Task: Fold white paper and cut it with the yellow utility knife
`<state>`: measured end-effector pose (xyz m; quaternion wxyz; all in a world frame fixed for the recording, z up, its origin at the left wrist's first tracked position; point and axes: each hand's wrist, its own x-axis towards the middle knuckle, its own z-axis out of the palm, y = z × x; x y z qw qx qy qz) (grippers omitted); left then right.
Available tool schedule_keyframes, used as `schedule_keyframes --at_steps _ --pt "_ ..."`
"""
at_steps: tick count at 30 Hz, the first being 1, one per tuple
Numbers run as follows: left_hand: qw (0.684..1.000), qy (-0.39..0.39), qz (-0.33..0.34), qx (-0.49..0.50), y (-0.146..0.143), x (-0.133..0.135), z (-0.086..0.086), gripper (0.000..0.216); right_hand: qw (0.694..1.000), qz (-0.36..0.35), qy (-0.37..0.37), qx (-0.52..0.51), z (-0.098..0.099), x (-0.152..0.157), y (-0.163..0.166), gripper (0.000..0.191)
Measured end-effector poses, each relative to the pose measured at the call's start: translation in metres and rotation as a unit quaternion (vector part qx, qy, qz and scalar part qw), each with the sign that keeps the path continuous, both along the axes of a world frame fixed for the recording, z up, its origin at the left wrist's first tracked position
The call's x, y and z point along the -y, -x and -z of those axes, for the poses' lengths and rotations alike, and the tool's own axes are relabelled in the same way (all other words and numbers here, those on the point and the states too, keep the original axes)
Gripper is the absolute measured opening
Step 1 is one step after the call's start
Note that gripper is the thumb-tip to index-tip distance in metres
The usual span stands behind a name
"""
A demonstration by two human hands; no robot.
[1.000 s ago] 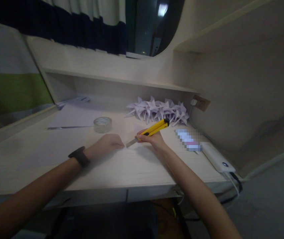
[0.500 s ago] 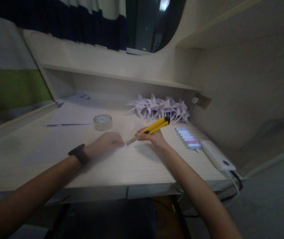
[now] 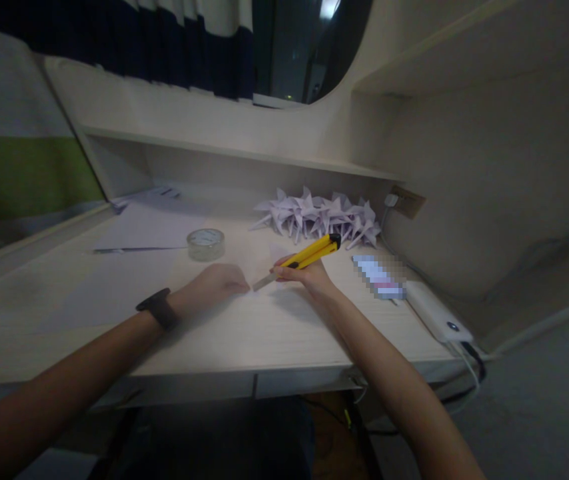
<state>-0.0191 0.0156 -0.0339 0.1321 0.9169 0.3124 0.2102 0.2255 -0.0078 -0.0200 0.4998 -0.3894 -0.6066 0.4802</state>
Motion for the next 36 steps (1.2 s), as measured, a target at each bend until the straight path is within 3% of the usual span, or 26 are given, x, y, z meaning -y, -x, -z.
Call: schedule_keyframes --at_steps 22,32,36 --pt "0.999 0.001 -0.025 -0.021 0.000 0.002 -0.002 0.020 0.999 -0.008 -0.022 0.046 -0.001 0.003 -0.004 0.024" --pt "0.994 -0.047 -0.020 -0.095 -0.003 0.008 -0.005 0.018 0.999 -0.004 -0.009 0.048 -0.003 0.003 -0.004 0.027" --pt "0.994 -0.032 -0.010 -0.109 -0.005 0.009 -0.011 0.020 0.999 -0.003 -0.009 0.047 -0.004 0.004 -0.003 0.025"
